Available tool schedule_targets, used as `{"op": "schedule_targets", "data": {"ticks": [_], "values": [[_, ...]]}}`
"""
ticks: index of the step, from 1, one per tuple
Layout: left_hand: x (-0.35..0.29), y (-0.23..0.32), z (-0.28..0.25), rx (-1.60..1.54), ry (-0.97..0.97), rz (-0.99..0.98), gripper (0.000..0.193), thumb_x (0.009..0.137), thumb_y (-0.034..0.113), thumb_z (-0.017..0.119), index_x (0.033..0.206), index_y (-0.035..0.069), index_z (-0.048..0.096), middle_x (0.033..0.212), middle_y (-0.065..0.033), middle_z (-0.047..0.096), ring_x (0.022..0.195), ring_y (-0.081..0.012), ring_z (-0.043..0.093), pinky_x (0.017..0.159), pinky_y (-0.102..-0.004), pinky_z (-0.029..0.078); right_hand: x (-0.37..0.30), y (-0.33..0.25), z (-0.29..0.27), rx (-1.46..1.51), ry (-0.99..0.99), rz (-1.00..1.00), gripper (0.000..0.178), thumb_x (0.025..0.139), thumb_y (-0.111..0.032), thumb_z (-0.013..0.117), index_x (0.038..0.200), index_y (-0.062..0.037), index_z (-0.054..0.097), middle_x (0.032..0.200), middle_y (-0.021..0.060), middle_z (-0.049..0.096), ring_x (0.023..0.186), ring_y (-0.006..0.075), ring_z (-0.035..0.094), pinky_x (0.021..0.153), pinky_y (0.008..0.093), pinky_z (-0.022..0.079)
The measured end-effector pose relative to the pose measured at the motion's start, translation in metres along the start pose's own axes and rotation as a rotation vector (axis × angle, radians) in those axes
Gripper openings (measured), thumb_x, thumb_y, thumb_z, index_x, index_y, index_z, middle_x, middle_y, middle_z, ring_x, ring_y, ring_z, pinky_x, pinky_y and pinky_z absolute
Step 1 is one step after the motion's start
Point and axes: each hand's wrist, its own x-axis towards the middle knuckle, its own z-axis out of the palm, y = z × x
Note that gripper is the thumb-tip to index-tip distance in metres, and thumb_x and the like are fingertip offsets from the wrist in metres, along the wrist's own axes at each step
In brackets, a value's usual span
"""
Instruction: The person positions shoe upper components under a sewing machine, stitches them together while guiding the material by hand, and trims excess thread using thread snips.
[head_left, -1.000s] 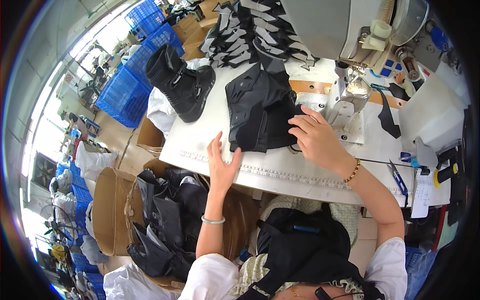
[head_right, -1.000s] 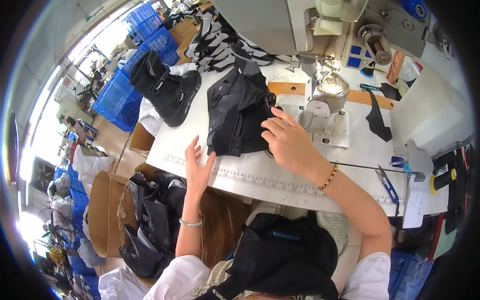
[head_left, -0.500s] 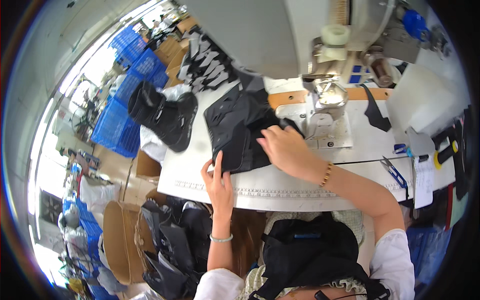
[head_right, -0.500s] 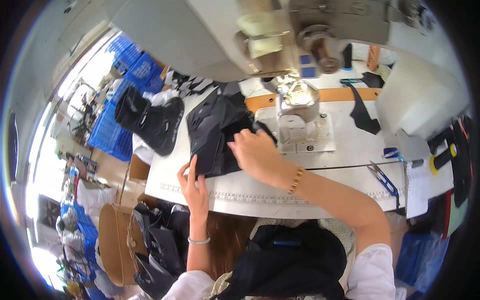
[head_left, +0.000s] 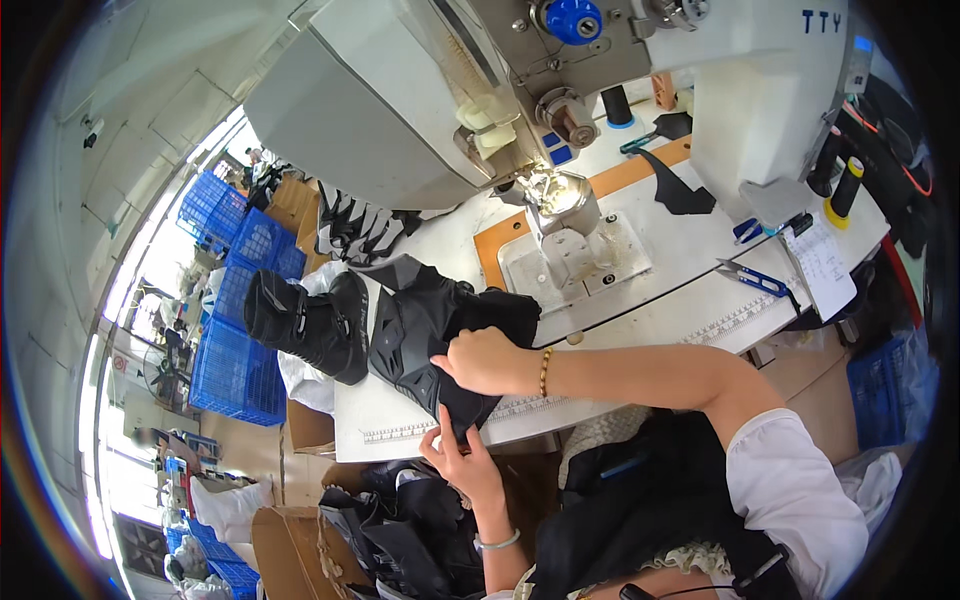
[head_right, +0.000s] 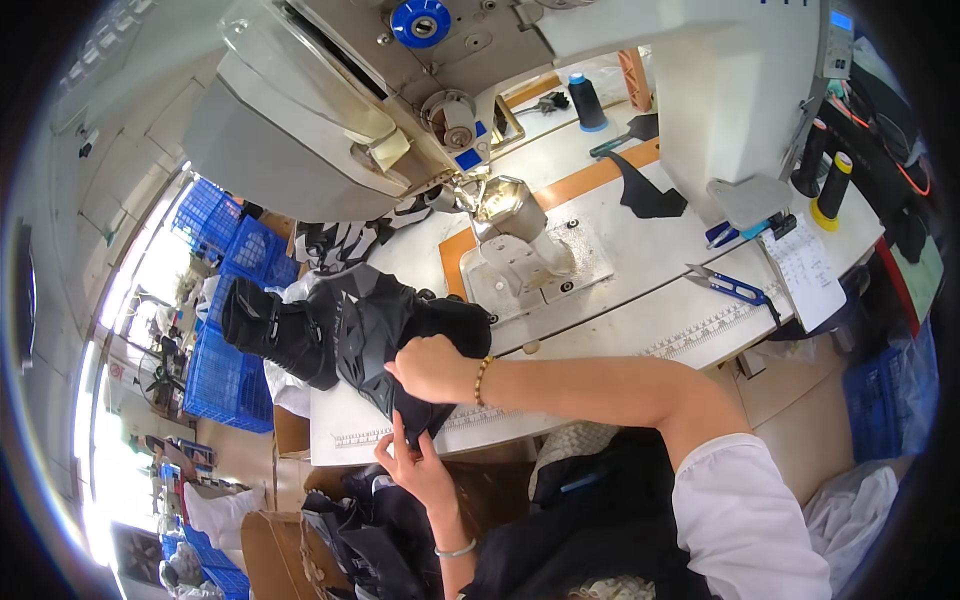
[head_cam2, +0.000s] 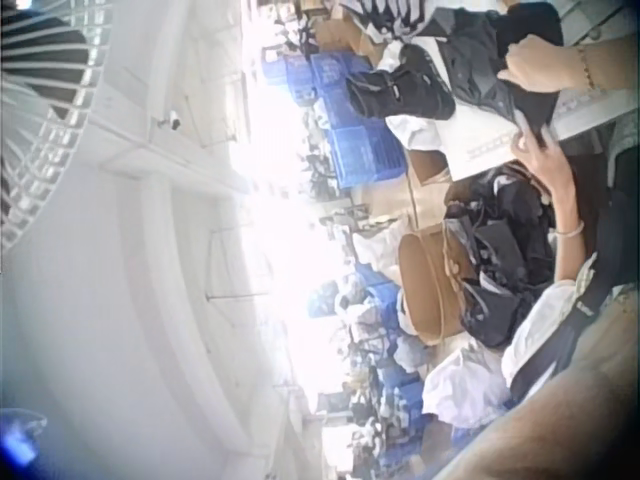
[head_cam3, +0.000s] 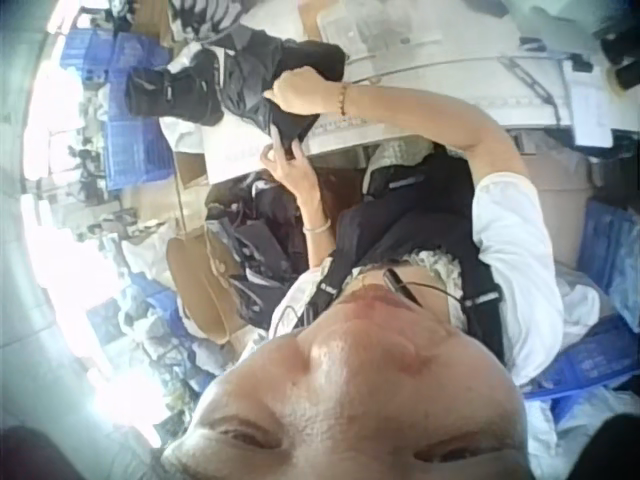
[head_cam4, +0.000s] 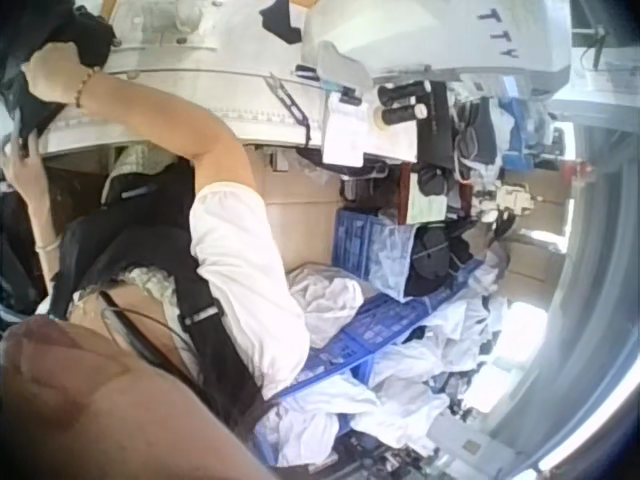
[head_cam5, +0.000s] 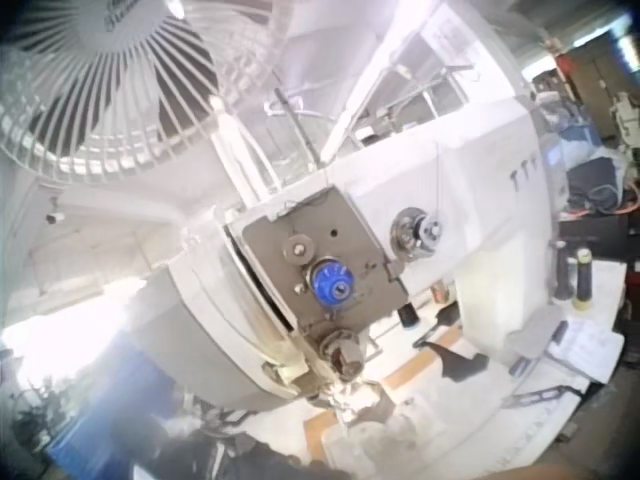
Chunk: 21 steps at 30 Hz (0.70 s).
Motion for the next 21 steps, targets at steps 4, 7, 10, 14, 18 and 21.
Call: {"op": "schedule_targets", "data": {"ticks": [4, 7, 10, 14, 18, 21], "values": [[-0.009, 0.007, 0.004, -0.022, -0.024, -0.009, 0.05, 0.073, -0.003, 0.064, 0.12, 0.01, 0.056, 0.093, -0.009, 0.042, 0.067, -0.015, 0.045, 0.054, -0.0258, 0.04, 0.025, 0.023, 0.014, 0.727, -0.105, 0.464, 0.043, 0.084, -0.035, 0.058, 0.067, 0.004, 0.053, 0.052, 0.0127, 0.052, 0.051, 0.0211, 0.057, 0.048, 0.0356, 0.045], [-0.022, 0.013, 0.002, -0.046, -0.017, 0.019, 0.044, 0.074, -0.003, 0.063, 0.116, 0.005, 0.056, 0.092, -0.0088, 0.042, 0.062, -0.0141, 0.045, 0.054, -0.0255, 0.04, 0.034, 0.029, 0.029, 0.854, 0.043, 0.402, 0.042, 0.081, -0.03, 0.063, 0.058, 0.0022, 0.048, 0.05, 0.0089, 0.048, 0.045, 0.015, 0.047, 0.045, 0.0324, 0.039], [-0.025, 0.022, -0.001, -0.109, -0.041, 0.035, 0.03, 0.081, 0.004, 0.058, 0.111, 0.0, 0.057, 0.099, -0.0113, 0.046, 0.067, -0.0136, 0.051, 0.056, -0.0235, 0.042, 0.049, 0.027, 0.034, 0.836, 0.16, 0.316, 0.043, 0.08, -0.028, 0.063, 0.054, 0.0021, 0.047, 0.049, 0.0092, 0.048, 0.045, 0.0146, 0.045, 0.046, 0.0338, 0.038], [0.01, 0.041, 0.021, -1.246, -0.337, -0.627, 0.053, 0.094, 0.036, 0.04, 0.12, -0.01, 0.042, 0.116, -0.0197, 0.05, 0.093, -0.0249, 0.057, 0.084, -0.0316, 0.044, 0.075, 0.019, 0.02, 1.169, 0.195, 0.411, 0.038, 0.081, -0.029, 0.065, 0.059, -0.0003, 0.052, 0.052, 0.0006, 0.046, 0.048, 0.0094, 0.037, 0.045, 0.0299, 0.033], [0.063, 0.057, 0.049, -1.669, -0.096, -0.591, 0.066, 0.092, 0.045, 0.04, 0.129, -0.009, 0.029, 0.098, -0.0199, 0.06, 0.094, -0.0279, 0.06, 0.082, -0.0343, 0.047, 0.089, 0.018, -0.017, 1.208, 0.082, 0.422, 0.04, 0.081, -0.036, 0.065, 0.057, -0.0097, 0.046, 0.052, -0.0044, 0.045, 0.043, 0.0043, 0.038, 0.04, 0.0218, 0.029], [0.082, 0.057, 0.041, -0.913, -0.337, -0.514, 0.065, 0.092, 0.047, 0.039, 0.117, -0.013, 0.043, 0.095, -0.0212, 0.062, 0.09, -0.0289, 0.062, 0.083, -0.0368, 0.048, 0.093, 0.034, -0.043, 1.245, 0.083, 0.384, 0.041, 0.08, -0.036, 0.067, 0.055, -0.0133, 0.043, 0.052, -0.0062, 0.041, 0.045, 0.0025, 0.036, 0.041, 0.0199, 0.027]]}}
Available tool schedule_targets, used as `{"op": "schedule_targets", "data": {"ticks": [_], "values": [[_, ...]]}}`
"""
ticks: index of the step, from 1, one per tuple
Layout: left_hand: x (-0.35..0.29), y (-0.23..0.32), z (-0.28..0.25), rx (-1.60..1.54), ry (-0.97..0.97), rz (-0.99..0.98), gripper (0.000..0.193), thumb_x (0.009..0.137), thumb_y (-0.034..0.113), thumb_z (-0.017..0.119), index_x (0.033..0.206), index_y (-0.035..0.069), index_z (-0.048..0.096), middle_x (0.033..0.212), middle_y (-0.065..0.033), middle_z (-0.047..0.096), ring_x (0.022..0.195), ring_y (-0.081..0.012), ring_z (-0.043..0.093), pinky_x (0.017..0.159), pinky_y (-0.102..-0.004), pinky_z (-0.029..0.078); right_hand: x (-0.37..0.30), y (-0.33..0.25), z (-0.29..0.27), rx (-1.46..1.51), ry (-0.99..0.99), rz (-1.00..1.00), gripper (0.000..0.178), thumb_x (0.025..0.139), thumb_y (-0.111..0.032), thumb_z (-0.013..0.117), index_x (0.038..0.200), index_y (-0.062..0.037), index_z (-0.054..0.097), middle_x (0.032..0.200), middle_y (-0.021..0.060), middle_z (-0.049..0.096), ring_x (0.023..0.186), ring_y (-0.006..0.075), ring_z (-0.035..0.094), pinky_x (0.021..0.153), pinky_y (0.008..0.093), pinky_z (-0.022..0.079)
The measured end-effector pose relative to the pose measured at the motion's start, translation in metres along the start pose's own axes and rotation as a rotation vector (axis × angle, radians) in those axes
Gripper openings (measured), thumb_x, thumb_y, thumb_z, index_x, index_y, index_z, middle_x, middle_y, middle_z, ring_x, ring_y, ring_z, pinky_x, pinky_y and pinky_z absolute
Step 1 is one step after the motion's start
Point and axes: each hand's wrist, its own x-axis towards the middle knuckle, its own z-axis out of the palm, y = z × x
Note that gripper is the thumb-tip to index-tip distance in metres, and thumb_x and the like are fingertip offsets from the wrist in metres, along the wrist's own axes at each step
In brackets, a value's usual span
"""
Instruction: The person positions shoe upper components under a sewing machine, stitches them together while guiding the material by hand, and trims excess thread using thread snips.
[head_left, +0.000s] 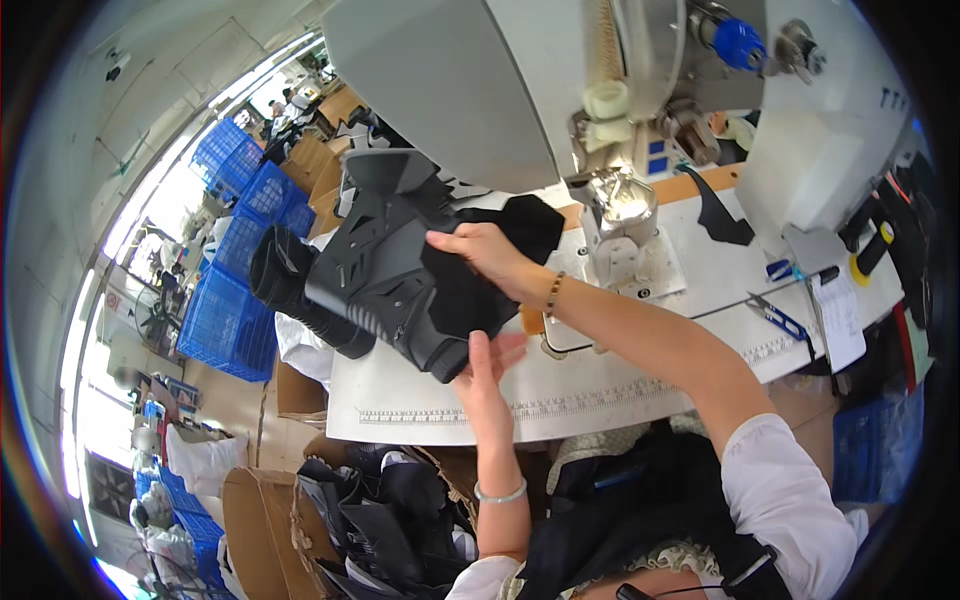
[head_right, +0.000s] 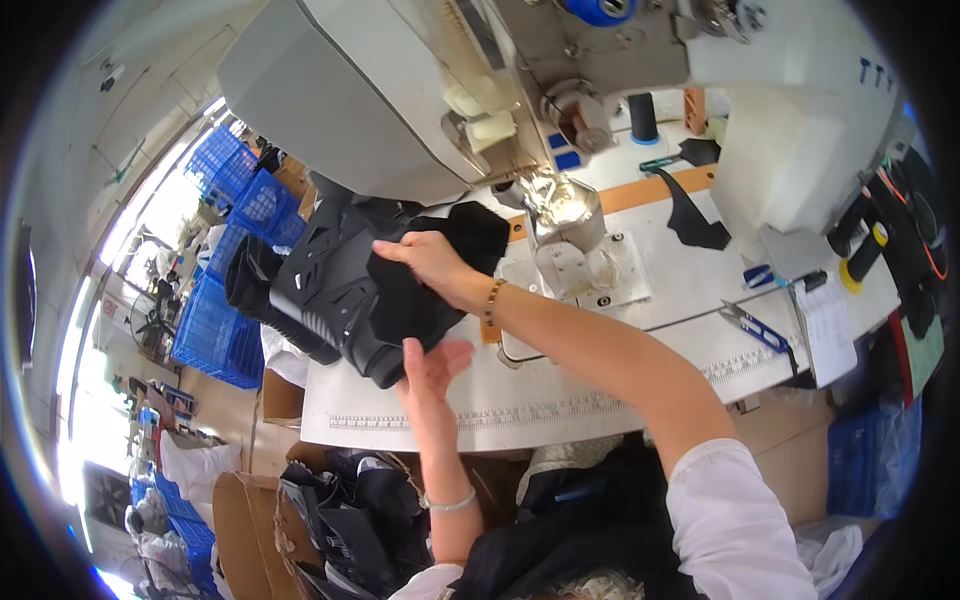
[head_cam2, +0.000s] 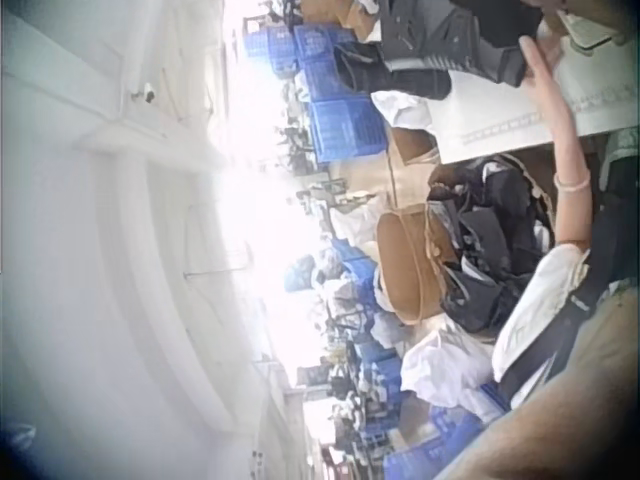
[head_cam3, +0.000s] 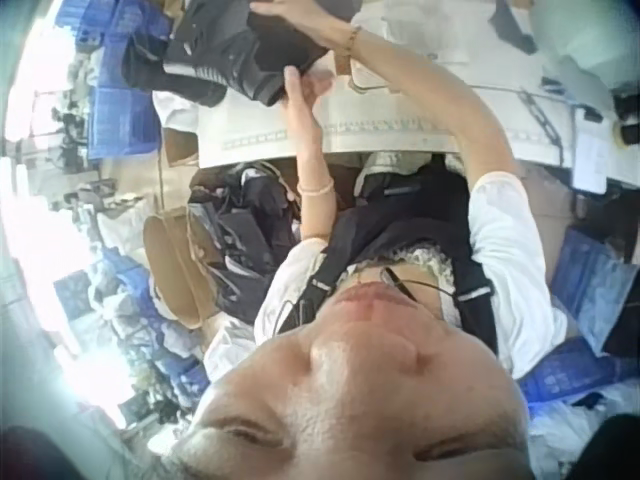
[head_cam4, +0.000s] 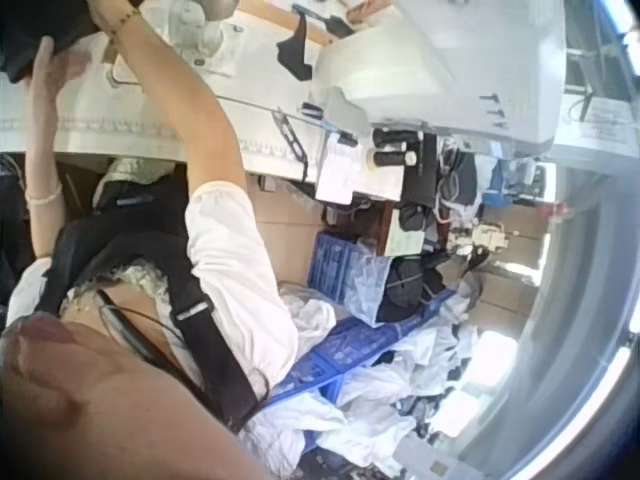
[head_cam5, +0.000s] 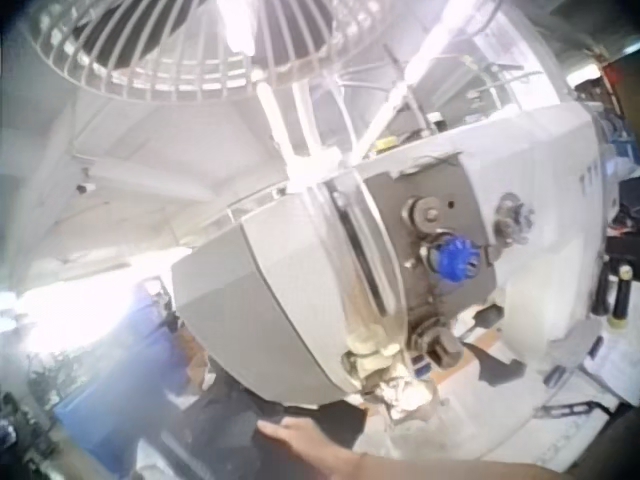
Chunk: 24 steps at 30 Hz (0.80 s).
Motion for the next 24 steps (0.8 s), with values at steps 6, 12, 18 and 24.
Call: {"op": "schedule_targets", "data": {"ticks": [6, 12, 18, 24], "values": [[0.004, -0.004, -0.006, -0.42, -0.199, -0.364, 0.067, 0.092, 0.046, 0.039, 0.117, -0.016, 0.037, 0.108, -0.0294, 0.054, 0.099, -0.0328, 0.058, 0.088, -0.0364, 0.046, 0.007, 0.03, -0.018, -0.042, 0.061, 0.035, 0.038, 0.078, -0.033, 0.069, 0.056, -0.007, 0.052, 0.055, -0.0026, 0.047, 0.051, 0.0055, 0.04, 0.05, 0.0209, 0.032], [0.023, -0.036, 0.005, -0.818, -0.044, -0.159, 0.053, 0.093, 0.032, 0.042, 0.123, -0.011, 0.035, 0.112, -0.0198, 0.052, 0.112, -0.0294, 0.046, 0.101, -0.0342, 0.035, 0.005, 0.055, -0.028, -0.081, 0.063, 0.098, 0.036, 0.078, -0.031, 0.068, 0.064, 0.0006, 0.06, 0.059, 0.0019, 0.052, 0.055, 0.0084, 0.047, 0.052, 0.0221, 0.037], [0.037, -0.051, -0.009, -0.846, 0.225, -0.103, 0.035, 0.089, 0.019, 0.051, 0.115, -0.004, 0.047, 0.112, -0.0102, 0.055, 0.104, -0.0192, 0.052, 0.096, -0.0324, 0.038, -0.003, 0.056, -0.026, -0.049, -0.125, 0.321, 0.033, 0.087, -0.029, 0.057, 0.071, -0.0004, 0.059, 0.061, 0.0043, 0.056, 0.052, 0.0101, 0.05, 0.05, 0.0222, 0.041], [0.027, -0.055, -0.013, -1.084, 0.131, -0.122, 0.037, 0.089, 0.016, 0.051, 0.118, -0.005, 0.046, 0.117, -0.0126, 0.053, 0.108, -0.0218, 0.051, 0.099, -0.0333, 0.037, -0.006, 0.067, -0.019, -0.73, -0.028, -0.1, 0.034, 0.087, -0.025, 0.056, 0.068, 0.0028, 0.054, 0.056, 0.0119, 0.05, 0.051, 0.0139, 0.05, 0.049, 0.0308, 0.039]]}}
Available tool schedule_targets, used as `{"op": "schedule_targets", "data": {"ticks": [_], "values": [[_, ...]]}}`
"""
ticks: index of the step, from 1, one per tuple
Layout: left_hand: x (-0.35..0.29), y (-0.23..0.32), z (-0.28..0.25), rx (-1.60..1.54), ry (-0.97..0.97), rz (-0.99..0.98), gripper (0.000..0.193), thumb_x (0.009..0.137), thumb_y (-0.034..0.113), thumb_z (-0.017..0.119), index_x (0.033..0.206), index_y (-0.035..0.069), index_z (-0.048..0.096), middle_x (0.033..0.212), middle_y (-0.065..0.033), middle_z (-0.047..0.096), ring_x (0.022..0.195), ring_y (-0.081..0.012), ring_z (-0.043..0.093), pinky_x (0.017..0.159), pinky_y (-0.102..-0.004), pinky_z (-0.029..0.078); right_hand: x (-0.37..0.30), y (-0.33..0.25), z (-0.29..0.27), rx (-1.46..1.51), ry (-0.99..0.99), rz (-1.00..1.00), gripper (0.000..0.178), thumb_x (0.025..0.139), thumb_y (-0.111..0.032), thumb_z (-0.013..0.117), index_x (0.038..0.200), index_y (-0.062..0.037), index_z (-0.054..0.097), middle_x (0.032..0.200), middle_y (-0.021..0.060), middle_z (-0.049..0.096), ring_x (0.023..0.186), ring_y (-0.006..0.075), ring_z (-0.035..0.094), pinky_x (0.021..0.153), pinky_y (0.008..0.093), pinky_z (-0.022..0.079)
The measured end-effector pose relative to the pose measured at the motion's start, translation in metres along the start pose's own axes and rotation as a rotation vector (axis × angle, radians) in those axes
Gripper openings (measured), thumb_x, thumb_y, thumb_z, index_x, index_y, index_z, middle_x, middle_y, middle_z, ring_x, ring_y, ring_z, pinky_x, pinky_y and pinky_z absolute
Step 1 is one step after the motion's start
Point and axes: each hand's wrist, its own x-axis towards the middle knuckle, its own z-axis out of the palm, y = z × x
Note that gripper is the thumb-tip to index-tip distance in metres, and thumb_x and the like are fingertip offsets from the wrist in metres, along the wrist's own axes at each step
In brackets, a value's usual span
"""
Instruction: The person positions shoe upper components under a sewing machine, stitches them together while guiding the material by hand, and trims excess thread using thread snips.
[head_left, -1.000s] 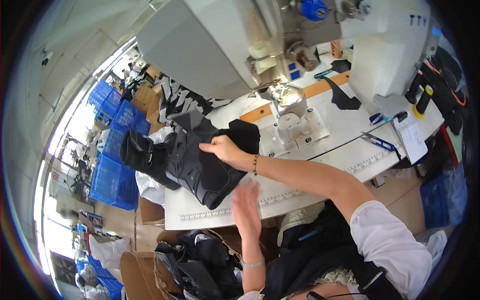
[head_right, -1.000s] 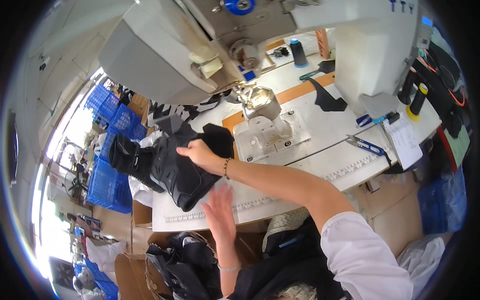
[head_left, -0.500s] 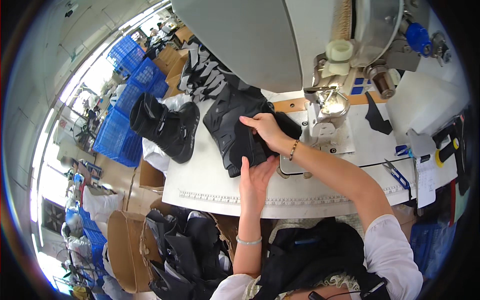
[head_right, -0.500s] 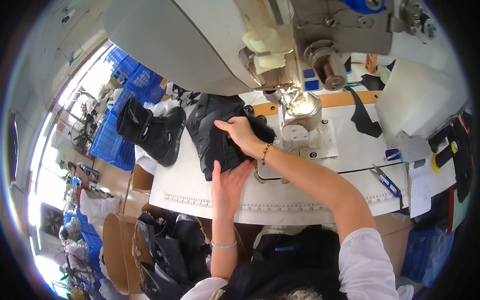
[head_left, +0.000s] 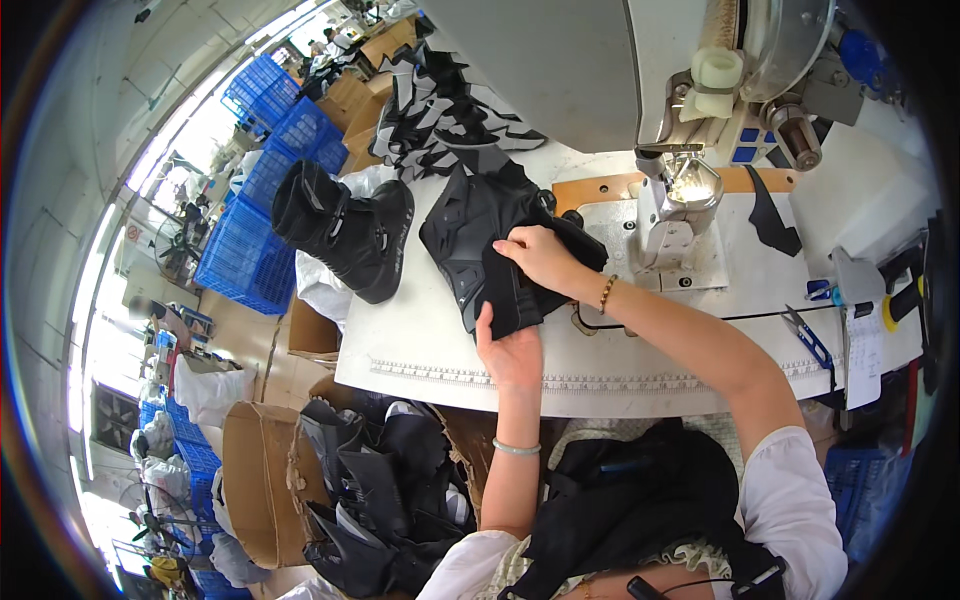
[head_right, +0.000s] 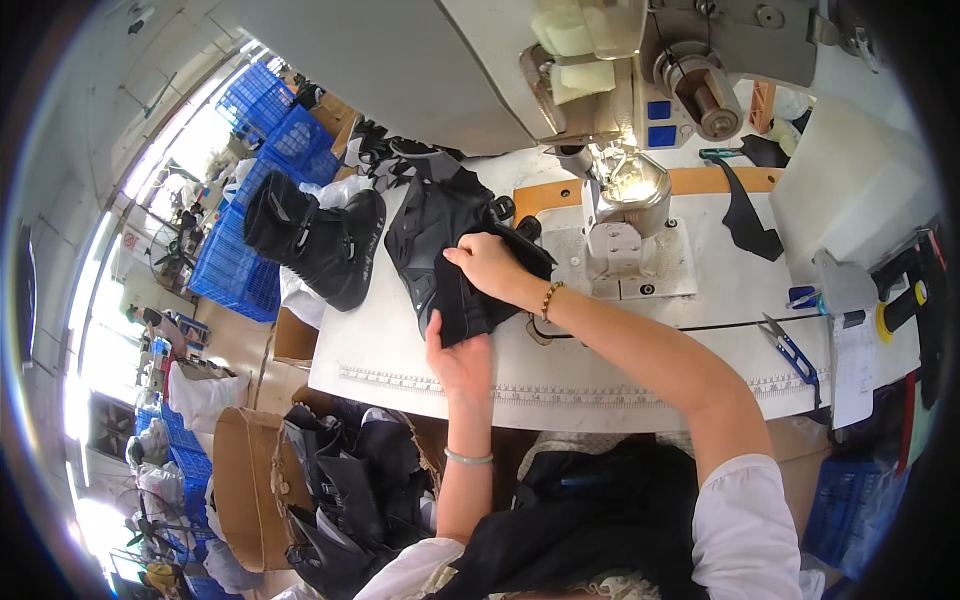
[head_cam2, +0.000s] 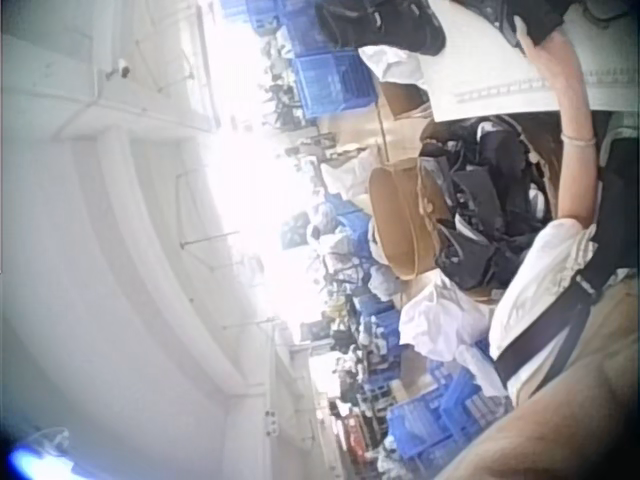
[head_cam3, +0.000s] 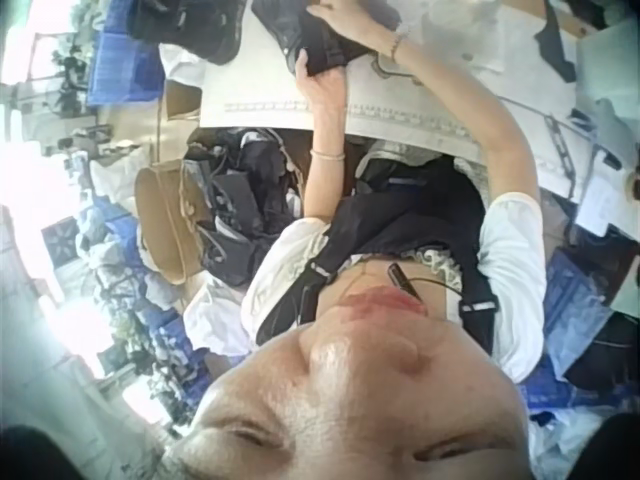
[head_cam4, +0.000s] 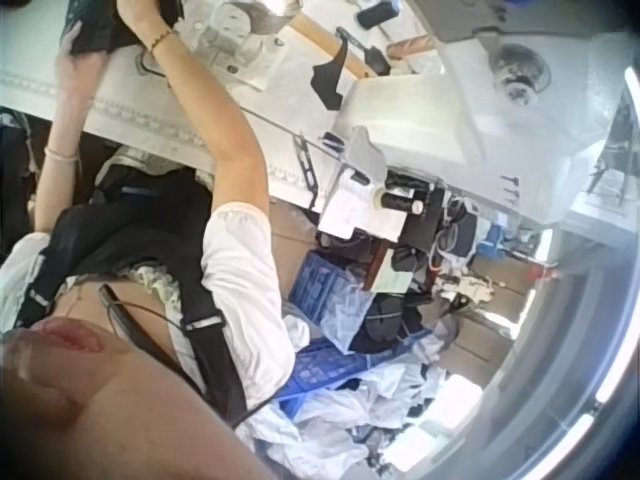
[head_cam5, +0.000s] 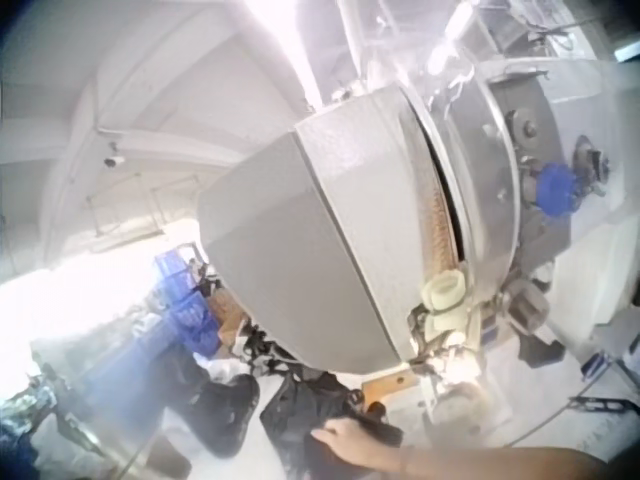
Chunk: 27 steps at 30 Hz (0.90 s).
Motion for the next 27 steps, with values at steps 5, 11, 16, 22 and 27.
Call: {"op": "schedule_targets", "data": {"ticks": [5, 11, 16, 22, 27], "values": [[0.006, 0.008, -0.001, -0.216, -0.021, -0.083, 0.035, 0.088, 0.011, 0.05, 0.119, -0.005, 0.044, 0.116, -0.0156, 0.054, 0.106, -0.0247, 0.053, 0.096, -0.0352, 0.041, -0.002, -0.001, 0.013, -0.023, 0.115, -0.097, 0.034, 0.087, -0.024, 0.055, 0.069, 0.0044, 0.05, 0.063, 0.0175, 0.052, 0.056, 0.0242, 0.053, 0.052, 0.0369, 0.038], [0.004, 0.01, 0.014, 0.097, 0.048, 0.093, 0.03, 0.085, 0.014, 0.057, 0.107, -0.005, 0.053, 0.105, -0.0125, 0.059, 0.096, -0.0228, 0.056, 0.089, -0.0339, 0.043, -0.072, -0.044, -0.022, -0.147, 0.059, -0.282, 0.02, 0.088, -0.02, 0.051, 0.094, -0.0009, 0.049, 0.082, 0.0179, 0.057, 0.067, 0.0373, 0.057, 0.059, 0.043, 0.046], [0.002, 0.011, 0.037, 0.263, -0.082, 0.188, 0.031, 0.086, 0.015, 0.054, 0.109, -0.006, 0.053, 0.106, -0.0106, 0.059, 0.097, -0.0193, 0.056, 0.088, -0.0315, 0.044, -0.164, -0.058, -0.126, -0.471, 0.173, -0.557, 0.015, 0.087, -0.012, 0.052, 0.075, -0.0037, 0.053, 0.062, 0.0054, 0.054, 0.051, 0.0131, 0.053, 0.044, 0.0248, 0.039], [0.033, -0.019, 0.075, 0.479, -0.238, 0.48, 0.026, 0.084, 0.007, 0.057, 0.108, -0.004, 0.055, 0.105, -0.0053, 0.057, 0.096, -0.0145, 0.054, 0.087, -0.0266, 0.043, -0.112, -0.014, -0.224, 0.134, 0.729, 0.091, 0.023, 0.09, -0.024, 0.052, 0.081, -0.0034, 0.054, 0.059, -0.0048, 0.041, 0.053, 0.0026, 0.036, 0.047, 0.0188, 0.028], [0.054, -0.052, 0.105, 0.561, -0.106, 0.301, 0.025, 0.083, 0.01, 0.059, 0.107, 0.005, 0.055, 0.099, -0.0015, 0.055, 0.09, -0.0128, 0.054, 0.081, -0.0242, 0.043, -0.047, 0.013, -0.227, -0.125, 0.465, -0.028, 0.023, 0.083, -0.021, 0.056, 0.093, -0.0017, 0.049, 0.071, 0.0005, 0.045, 0.064, 0.0087, 0.04, 0.055, 0.0223, 0.031]]}}
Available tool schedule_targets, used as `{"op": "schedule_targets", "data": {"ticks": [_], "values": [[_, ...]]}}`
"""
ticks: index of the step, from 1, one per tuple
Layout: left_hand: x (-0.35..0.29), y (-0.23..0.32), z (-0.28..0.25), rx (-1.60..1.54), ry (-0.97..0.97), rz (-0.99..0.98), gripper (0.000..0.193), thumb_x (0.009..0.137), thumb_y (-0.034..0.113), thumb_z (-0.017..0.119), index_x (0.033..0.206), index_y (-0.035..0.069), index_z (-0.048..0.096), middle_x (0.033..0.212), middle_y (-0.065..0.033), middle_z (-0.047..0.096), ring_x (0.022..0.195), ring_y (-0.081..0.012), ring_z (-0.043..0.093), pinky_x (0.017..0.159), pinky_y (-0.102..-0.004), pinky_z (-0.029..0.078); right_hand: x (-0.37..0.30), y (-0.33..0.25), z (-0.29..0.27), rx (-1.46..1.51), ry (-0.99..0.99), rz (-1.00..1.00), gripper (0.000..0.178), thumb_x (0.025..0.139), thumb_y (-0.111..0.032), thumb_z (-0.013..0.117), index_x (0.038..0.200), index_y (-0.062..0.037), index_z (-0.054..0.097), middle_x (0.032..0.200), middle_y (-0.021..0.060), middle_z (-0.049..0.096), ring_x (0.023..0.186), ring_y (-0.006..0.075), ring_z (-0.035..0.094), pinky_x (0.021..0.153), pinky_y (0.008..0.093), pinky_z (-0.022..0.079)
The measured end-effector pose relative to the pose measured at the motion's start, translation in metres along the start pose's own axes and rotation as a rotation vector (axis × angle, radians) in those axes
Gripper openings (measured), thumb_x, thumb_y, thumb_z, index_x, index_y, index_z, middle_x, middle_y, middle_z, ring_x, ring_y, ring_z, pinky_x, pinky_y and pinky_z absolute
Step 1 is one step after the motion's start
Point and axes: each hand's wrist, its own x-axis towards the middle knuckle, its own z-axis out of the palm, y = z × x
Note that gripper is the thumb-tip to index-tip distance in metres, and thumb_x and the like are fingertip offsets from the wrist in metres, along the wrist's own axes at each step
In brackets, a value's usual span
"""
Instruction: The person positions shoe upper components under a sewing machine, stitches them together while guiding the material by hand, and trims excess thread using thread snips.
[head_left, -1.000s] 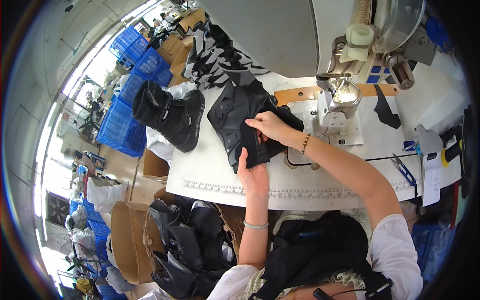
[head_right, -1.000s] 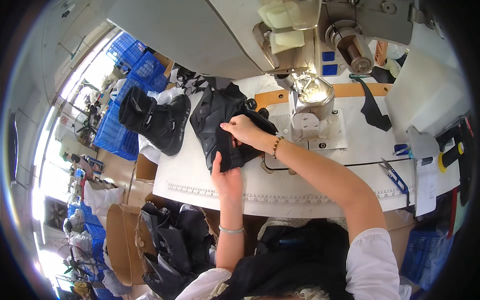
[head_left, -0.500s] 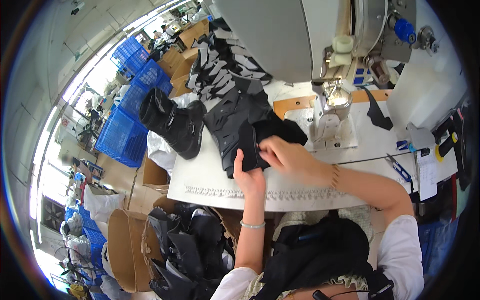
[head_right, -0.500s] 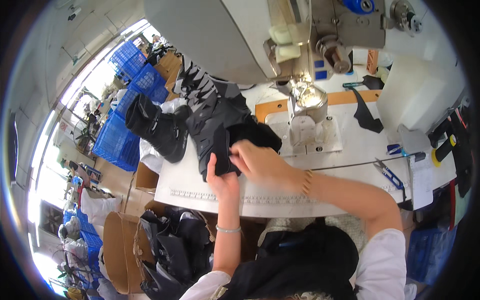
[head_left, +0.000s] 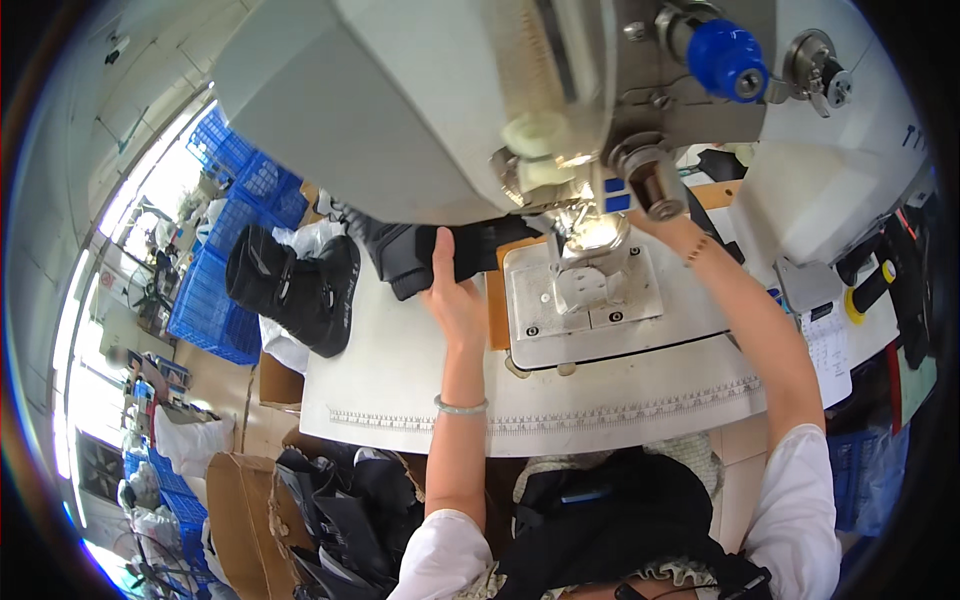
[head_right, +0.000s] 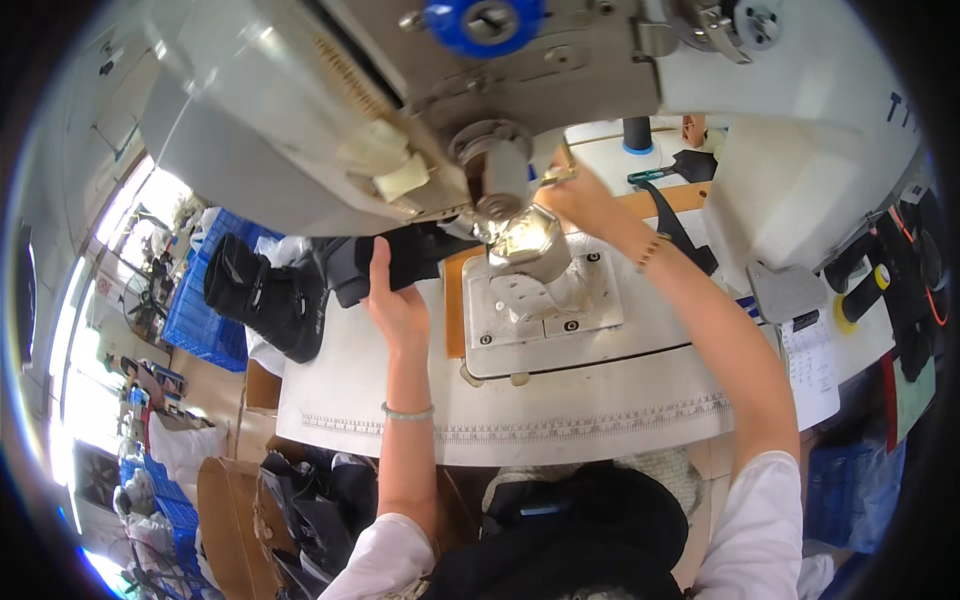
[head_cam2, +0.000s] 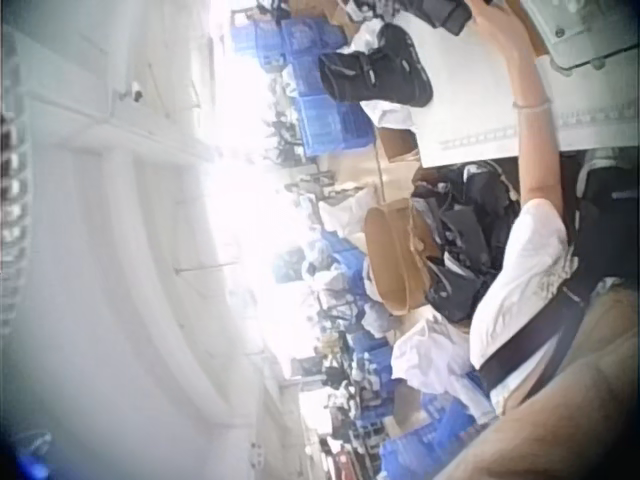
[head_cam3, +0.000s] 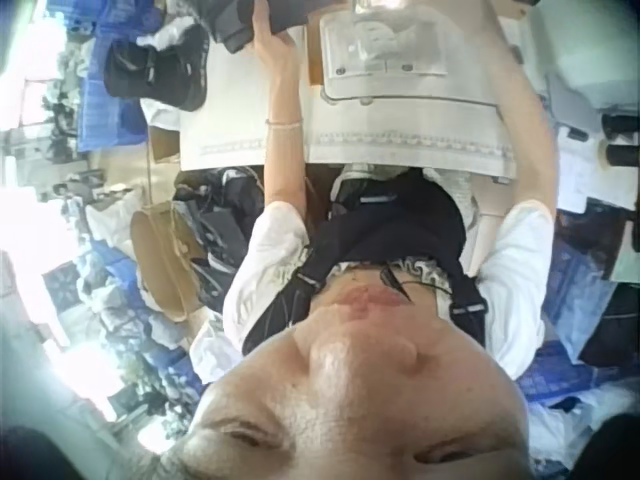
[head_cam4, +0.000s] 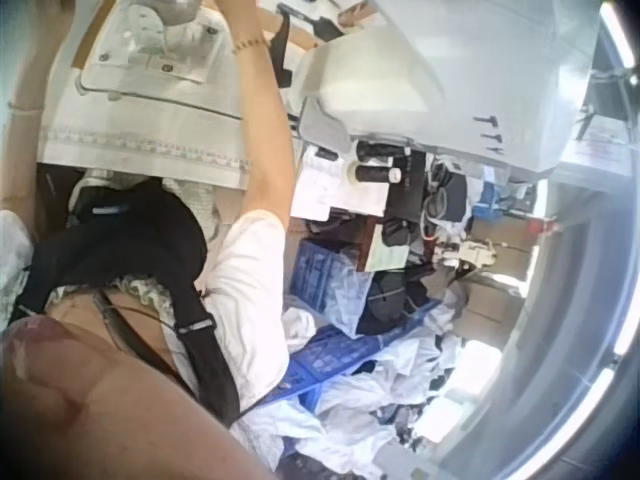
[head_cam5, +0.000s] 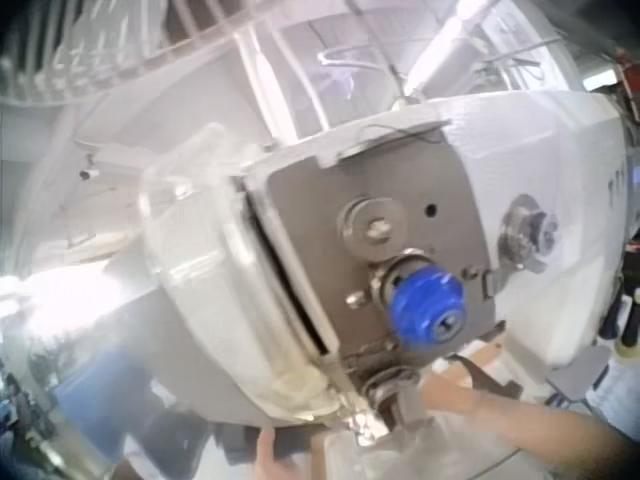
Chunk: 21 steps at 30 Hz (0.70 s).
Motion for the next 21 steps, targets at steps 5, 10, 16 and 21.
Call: {"op": "schedule_targets", "data": {"ticks": [5, 10, 16, 21], "values": [[0.001, -0.009, 0.021, -0.238, -0.079, -0.084, 0.029, 0.083, 0.009, 0.059, 0.111, 0.003, 0.053, 0.104, -0.0051, 0.059, 0.096, -0.0175, 0.057, 0.083, -0.0305, 0.047, 0.003, 0.002, 0.022, -0.283, -0.111, -0.085, 0.037, 0.075, -0.017, 0.06, 0.104, -0.0001, 0.045, 0.084, 0.0066, 0.048, 0.078, 0.0165, 0.044, 0.064, 0.027, 0.035], [-0.008, -0.009, 0.021, -0.355, -0.116, -0.279, 0.024, 0.084, 0.007, 0.055, 0.107, 0.003, 0.052, 0.099, -0.0058, 0.059, 0.092, -0.0181, 0.059, 0.08, -0.0343, 0.05, -0.009, 0.009, 0.019, -0.709, -0.187, -0.151, 0.056, 0.067, -0.013, 0.065, 0.116, 0.0016, 0.04, 0.098, 0.0128, 0.052, 0.091, 0.0243, 0.049, 0.074, 0.0316, 0.039], [-0.017, -0.009, 0.033, -0.348, -0.12, -0.339, 0.019, 0.081, 0.005, 0.057, 0.1, 0.005, 0.054, 0.089, -0.0041, 0.061, 0.083, -0.0172, 0.061, 0.076, -0.0324, 0.051, 0.003, 0.007, 0.02, -0.452, -0.028, -0.663, 0.057, 0.062, -0.009, 0.065, 0.113, 0.0074, 0.044, 0.094, 0.0156, 0.055, 0.088, 0.0272, 0.051, 0.074, 0.0327, 0.04], [-0.02, 0.007, 0.026, -0.304, -0.17, -0.365, 0.016, 0.084, 0.008, 0.051, 0.097, -0.001, 0.052, 0.089, -0.0132, 0.061, 0.079, -0.0238, 0.062, 0.072, -0.0355, 0.053, 0.003, -0.028, 0.006, -0.223, -0.092, -0.359, 0.031, 0.072, -0.011, 0.06, 0.096, 0.0042, 0.05, 0.078, 0.0146, 0.056, 0.075, 0.0304, 0.057, 0.063, 0.0363, 0.046]]}}
